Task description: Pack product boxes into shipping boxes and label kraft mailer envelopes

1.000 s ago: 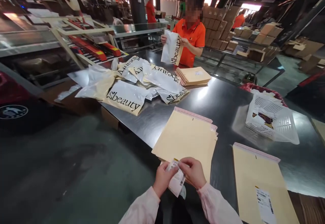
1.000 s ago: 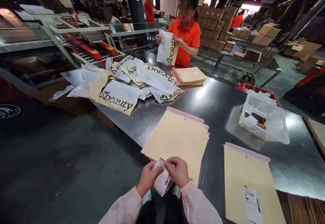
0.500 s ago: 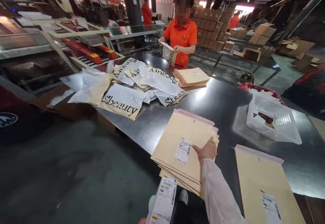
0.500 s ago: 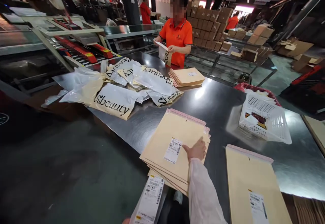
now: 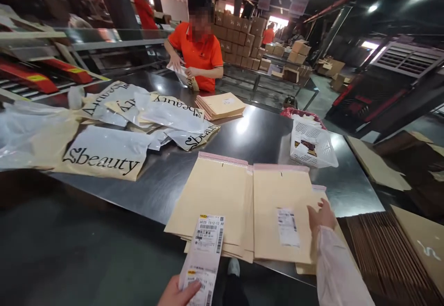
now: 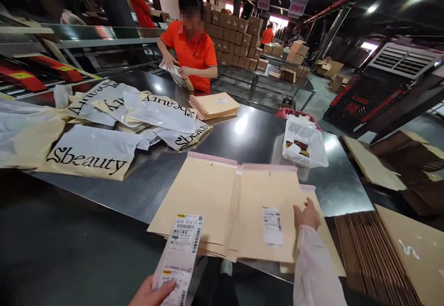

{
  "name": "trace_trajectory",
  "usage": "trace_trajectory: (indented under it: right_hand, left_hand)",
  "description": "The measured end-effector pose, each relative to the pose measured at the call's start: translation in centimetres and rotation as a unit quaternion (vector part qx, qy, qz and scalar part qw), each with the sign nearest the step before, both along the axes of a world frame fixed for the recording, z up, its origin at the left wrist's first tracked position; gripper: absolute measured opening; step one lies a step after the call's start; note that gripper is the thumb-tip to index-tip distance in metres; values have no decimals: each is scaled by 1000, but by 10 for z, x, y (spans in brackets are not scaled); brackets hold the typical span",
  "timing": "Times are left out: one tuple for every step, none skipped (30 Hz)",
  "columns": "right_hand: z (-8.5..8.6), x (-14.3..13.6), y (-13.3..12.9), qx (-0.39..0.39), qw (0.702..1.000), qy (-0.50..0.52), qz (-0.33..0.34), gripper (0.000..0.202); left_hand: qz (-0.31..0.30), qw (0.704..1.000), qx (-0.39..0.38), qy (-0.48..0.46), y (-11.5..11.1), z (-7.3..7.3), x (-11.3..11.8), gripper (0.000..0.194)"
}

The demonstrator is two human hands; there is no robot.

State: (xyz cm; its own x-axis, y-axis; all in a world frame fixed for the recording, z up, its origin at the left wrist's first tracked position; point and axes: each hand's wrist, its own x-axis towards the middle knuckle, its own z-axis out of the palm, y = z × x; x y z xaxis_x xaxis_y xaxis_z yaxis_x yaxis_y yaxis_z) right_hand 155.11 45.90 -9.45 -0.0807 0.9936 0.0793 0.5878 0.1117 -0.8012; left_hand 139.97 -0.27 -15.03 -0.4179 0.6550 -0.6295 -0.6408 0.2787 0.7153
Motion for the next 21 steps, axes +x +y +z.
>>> trace_trajectory:
  right_hand:
    - [8,4,-9,7,1000,-15,8,75]
    - [11,1,-26,0,999,-22,42,81]
    - [9,-8,-52,-29,993,-19,109,84]
    - [4,-20,-85,-113,968,19,224,82]
    - [-5,-35,-122,-206,912,76,346,82]
    - [-16,-48,-161,-291,829,132,458,81]
    - [-27,-60,-198,-339,775,169,506,74]
    - [-36,-69,-231,-343,787,204,470,62]
    - [-42,-75,-258,-355,784,218,461,59]
    - [-44,-78,-277,-355,786,228,451,58]
    - [-43,-81,-287,-359,781,229,458,59]
    - [-40,-83,-289,-365,769,220,477,61]
    - [-34,-87,-286,-362,766,207,489,64]
    - [-27,-91,-278,-353,773,189,492,65]
    - [-20,-96,-268,-336,787,164,490,61]
    - [-13,-101,-258,-312,804,138,487,54]
    - [-8,-106,-250,-284,817,111,490,47]
    - [-5,-111,-244,-259,821,89,501,41]
    - [-3,-114,-240,-241,820,69,515,37]
    - [-4,-116,-238,-229,818,53,525,34]
    - [-6,-117,-239,-220,821,44,525,33]
  left_hand:
    - [3,1000,-1,-3,7,1,3,66]
    - [6,1000,1,8,16,3,6,67]
    - [6,1000,7,28,25,6,9,69]
    - [-2,998,18,54,35,9,10,70]
    - [-19,996,29,81,45,13,11,71]
    - [-38,993,42,104,53,18,10,71]
    - [-47,990,56,125,60,24,7,70]
    - [-37,986,70,144,64,29,3,69]
    - [-5,984,82,159,67,35,-3,68]
    - [40,981,88,167,68,40,-9,68]
    - [87,978,87,168,69,44,-15,67]
    - [120,976,79,162,68,47,-21,64]
    - [132,977,67,153,68,48,-25,59]
    - [132,979,55,147,67,48,-29,54]
    - [129,980,49,145,67,47,-30,51]
    - [132,979,47,147,68,43,-30,50]
    - [145,977,47,149,69,39,-29,50]
    - [164,974,44,153,71,33,-26,49]
    - [188,968,34,161,73,27,-24,48]
    - [212,962,17,172,76,21,-21,48]
    - [233,955,-2,185,78,14,-19,48]
